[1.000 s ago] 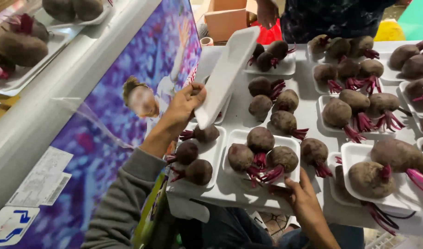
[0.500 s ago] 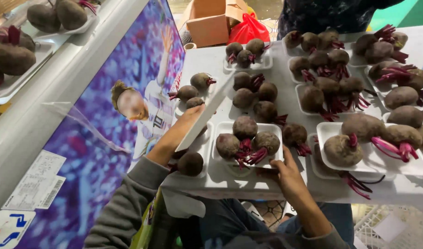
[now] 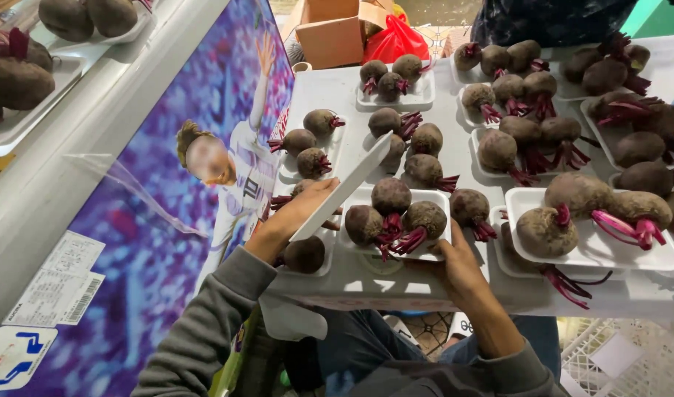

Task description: The person places beets onto white foam trays and then moves the trays into a container.

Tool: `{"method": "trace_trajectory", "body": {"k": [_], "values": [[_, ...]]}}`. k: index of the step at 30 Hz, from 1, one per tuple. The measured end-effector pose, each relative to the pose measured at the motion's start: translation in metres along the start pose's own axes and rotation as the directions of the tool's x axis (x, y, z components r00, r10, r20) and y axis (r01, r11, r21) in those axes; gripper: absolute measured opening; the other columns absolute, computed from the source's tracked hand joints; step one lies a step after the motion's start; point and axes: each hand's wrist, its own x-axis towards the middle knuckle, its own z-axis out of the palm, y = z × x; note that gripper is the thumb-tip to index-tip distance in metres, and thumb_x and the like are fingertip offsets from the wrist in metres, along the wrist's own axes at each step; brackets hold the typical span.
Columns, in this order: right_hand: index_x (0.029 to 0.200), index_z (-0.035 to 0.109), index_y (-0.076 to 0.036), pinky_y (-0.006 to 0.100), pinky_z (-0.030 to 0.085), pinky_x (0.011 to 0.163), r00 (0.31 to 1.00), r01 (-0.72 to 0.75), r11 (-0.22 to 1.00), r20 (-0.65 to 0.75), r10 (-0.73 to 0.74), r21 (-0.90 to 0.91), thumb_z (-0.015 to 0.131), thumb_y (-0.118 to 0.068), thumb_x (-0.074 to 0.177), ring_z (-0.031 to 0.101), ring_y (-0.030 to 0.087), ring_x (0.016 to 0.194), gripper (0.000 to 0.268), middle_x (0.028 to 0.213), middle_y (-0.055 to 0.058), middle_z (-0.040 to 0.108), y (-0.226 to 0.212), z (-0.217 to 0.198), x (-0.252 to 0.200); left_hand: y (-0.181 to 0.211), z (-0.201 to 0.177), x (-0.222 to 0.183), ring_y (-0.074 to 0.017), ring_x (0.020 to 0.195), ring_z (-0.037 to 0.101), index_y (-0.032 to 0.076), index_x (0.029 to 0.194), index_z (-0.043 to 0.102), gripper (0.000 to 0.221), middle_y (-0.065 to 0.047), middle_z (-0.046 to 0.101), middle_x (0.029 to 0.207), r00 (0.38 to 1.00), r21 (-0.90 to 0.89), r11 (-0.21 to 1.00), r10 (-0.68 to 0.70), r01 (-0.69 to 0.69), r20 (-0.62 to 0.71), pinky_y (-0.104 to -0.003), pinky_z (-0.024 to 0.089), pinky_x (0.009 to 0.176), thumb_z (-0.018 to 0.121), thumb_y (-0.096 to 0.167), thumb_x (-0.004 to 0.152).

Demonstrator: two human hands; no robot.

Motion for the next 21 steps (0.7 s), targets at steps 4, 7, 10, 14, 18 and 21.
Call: {"method": "trace_trajectory", "body": {"k": [4, 7, 10, 14, 18, 21], "values": [[0.161, 0.034, -0.019, 0.063, 0.053, 0.098, 1.000, 0.009, 1.000, -0.012, -0.009, 0.007, 0.043, 0.006, 0.080, 0.061, 0.040, 0.113, 0.086, 0.134, 0.020, 0.055, 0.018, -0.014, 0.019, 0.006, -0.001, 0.000, -0.0470, 0.117, 0.066, 0.003, 0.153, 0.042, 0.064, -0.020, 0.057, 0.142, 0.996, -0.083, 0.994, -0.070, 0.074, 0.054, -0.079, 0.049, 0.087, 0.058, 0.042, 0.105], [0.162, 0.033, -0.021, 0.064, 0.054, 0.098, 1.000, 0.006, 0.999, -0.024, -0.005, 0.031, 0.042, 0.005, 0.081, 0.061, 0.038, 0.113, 0.085, 0.136, 0.020, 0.056, -0.005, 0.008, -0.008, -0.034, -0.017, 0.049, -0.0457, 0.114, 0.066, 0.005, 0.149, 0.051, 0.055, -0.019, 0.059, 0.138, 0.987, -0.170, 0.974, -0.131, 0.146, 0.096, -0.075, 0.050, 0.090, 0.056, 0.040, 0.106], [0.161, 0.034, -0.020, 0.064, 0.057, 0.094, 0.998, 0.040, 0.999, -0.039, -0.039, 0.028, 0.040, 0.007, 0.080, 0.061, 0.038, 0.110, 0.086, 0.138, 0.021, 0.055, 0.007, -0.001, 0.004, -0.025, -0.017, 0.035, -0.0508, 0.113, 0.065, 0.006, 0.148, 0.053, 0.054, -0.022, 0.060, 0.134, 0.988, -0.201, 0.970, -0.116, 0.134, 0.098, -0.077, 0.050, 0.088, 0.060, 0.036, 0.104], [0.162, 0.033, -0.016, 0.062, 0.058, 0.089, 0.997, 0.066, 0.998, -0.032, -0.066, 0.003, 0.042, 0.009, 0.078, 0.060, 0.036, 0.107, 0.088, 0.138, 0.022, 0.053, 0.019, -0.013, 0.016, -0.033, -0.017, 0.040, -0.0512, 0.112, 0.066, 0.004, 0.146, 0.054, 0.053, -0.024, 0.061, 0.133, 0.990, -0.204, 0.974, -0.078, 0.100, 0.114, -0.077, 0.051, 0.086, 0.060, 0.035, 0.103], [0.161, 0.034, -0.014, 0.065, 0.058, 0.086, 0.996, 0.090, 0.995, -0.011, -0.089, 0.053, 0.042, 0.011, 0.075, 0.061, 0.042, 0.108, 0.090, 0.138, 0.025, 0.053, -0.004, 0.006, -0.001, -0.025, -0.020, 0.040, -0.0549, 0.112, 0.065, 0.006, 0.143, 0.057, 0.050, -0.027, 0.062, 0.134, 0.993, -0.224, 0.971, -0.064, 0.086, 0.104, -0.079, 0.050, 0.085, 0.063, 0.034, 0.102], [0.161, 0.033, -0.014, 0.065, 0.059, 0.085, 0.993, 0.119, 0.992, 0.017, -0.120, 0.042, 0.043, 0.011, 0.076, 0.064, 0.042, 0.105, 0.089, 0.136, 0.025, 0.055, -0.012, 0.012, 0.003, -0.016, -0.031, 0.046, -0.0551, 0.111, 0.066, 0.008, 0.140, 0.058, 0.045, -0.025, 0.064, 0.131, 0.992, -0.271, 0.957, -0.085, 0.106, 0.089, -0.081, 0.048, 0.086, 0.061, 0.031, 0.103]]}}
